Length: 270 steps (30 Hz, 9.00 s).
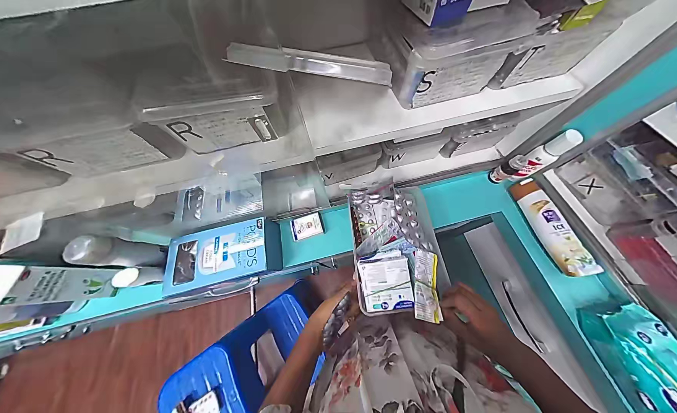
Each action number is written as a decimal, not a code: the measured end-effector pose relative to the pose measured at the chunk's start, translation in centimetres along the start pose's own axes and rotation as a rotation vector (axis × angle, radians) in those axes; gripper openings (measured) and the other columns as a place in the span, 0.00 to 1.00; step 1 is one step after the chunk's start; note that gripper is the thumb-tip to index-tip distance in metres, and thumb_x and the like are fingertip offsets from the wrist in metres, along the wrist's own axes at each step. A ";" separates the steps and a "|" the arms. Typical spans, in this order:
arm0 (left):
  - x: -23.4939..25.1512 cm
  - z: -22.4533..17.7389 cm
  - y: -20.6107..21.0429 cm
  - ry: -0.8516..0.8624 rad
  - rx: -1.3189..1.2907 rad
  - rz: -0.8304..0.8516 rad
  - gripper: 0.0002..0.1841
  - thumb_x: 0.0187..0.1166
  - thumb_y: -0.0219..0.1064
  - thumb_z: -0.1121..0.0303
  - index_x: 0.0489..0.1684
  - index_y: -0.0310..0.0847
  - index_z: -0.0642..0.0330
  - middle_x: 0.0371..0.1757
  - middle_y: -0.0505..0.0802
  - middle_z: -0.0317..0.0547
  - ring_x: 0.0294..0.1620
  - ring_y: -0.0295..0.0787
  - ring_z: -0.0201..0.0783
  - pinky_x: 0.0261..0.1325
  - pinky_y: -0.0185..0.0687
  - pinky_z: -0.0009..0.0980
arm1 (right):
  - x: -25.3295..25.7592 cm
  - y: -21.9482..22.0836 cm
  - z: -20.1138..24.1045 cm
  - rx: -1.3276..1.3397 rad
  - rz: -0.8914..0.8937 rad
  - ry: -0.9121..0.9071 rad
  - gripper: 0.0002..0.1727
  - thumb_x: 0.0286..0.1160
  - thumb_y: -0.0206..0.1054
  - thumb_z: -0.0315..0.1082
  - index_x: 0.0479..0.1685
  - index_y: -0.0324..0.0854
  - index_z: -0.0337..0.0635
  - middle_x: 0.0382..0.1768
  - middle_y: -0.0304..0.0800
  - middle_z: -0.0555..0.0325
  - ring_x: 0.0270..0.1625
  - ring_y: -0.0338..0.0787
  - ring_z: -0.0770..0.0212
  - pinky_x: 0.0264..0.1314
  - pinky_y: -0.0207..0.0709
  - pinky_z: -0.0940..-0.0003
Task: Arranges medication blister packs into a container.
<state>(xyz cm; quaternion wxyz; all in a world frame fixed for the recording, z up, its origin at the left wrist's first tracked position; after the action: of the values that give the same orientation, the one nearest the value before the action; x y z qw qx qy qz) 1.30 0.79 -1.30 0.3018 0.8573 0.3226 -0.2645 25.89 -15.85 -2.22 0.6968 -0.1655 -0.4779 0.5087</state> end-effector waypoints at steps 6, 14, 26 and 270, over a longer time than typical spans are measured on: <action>3.5 2.3 -2.4 0.064 0.067 -0.116 0.26 0.93 0.45 0.48 0.66 0.78 0.60 0.42 0.91 0.39 0.38 0.87 0.27 0.42 0.84 0.25 | 1.7 -1.3 -0.5 0.082 0.151 0.108 0.12 0.63 0.71 0.32 0.44 0.83 0.35 0.39 0.91 0.44 0.34 0.90 0.56 0.35 0.85 0.71; 1.7 0.9 -3.9 0.121 0.014 -0.060 0.43 0.88 0.22 0.34 0.68 0.80 0.54 0.52 0.94 0.38 0.19 0.72 0.21 0.22 0.67 0.18 | 5.7 -5.3 -1.4 0.266 0.562 0.298 0.19 0.66 0.79 0.39 0.52 0.86 0.38 0.38 0.90 0.46 0.31 0.86 0.54 0.35 0.82 0.58; -2.0 -2.6 -3.2 0.421 -0.503 -0.086 0.12 0.87 0.61 0.56 0.47 0.84 0.52 0.41 0.94 0.41 0.36 0.92 0.31 0.39 0.90 0.26 | 13.2 -3.7 -3.1 0.140 -0.177 0.237 0.16 0.80 0.65 0.38 0.45 0.92 0.33 0.39 0.96 0.53 0.43 0.94 0.66 0.51 0.88 0.69; 2.9 1.4 1.6 0.690 0.234 -0.523 0.39 0.82 0.64 0.51 0.85 0.57 0.70 0.82 0.73 0.63 0.80 0.74 0.45 0.75 0.78 0.39 | 8.8 0.0 -5.3 0.563 -0.085 0.357 0.31 0.84 0.60 0.41 0.82 0.70 0.31 0.90 0.56 0.34 0.91 0.62 0.51 0.88 0.67 0.61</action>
<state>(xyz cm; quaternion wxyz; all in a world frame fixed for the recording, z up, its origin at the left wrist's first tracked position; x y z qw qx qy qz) 3.97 0.04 -3.59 0.0006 0.8132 0.5783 -0.0653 30.55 -6.89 -0.47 0.8084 -0.0330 -0.1954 0.5542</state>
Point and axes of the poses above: each hand's wrist, its own x-axis towards the middle knuckle, its own y-axis out of the palm, z = x × y, the point moved 2 cm from there along x, towards the middle knuckle
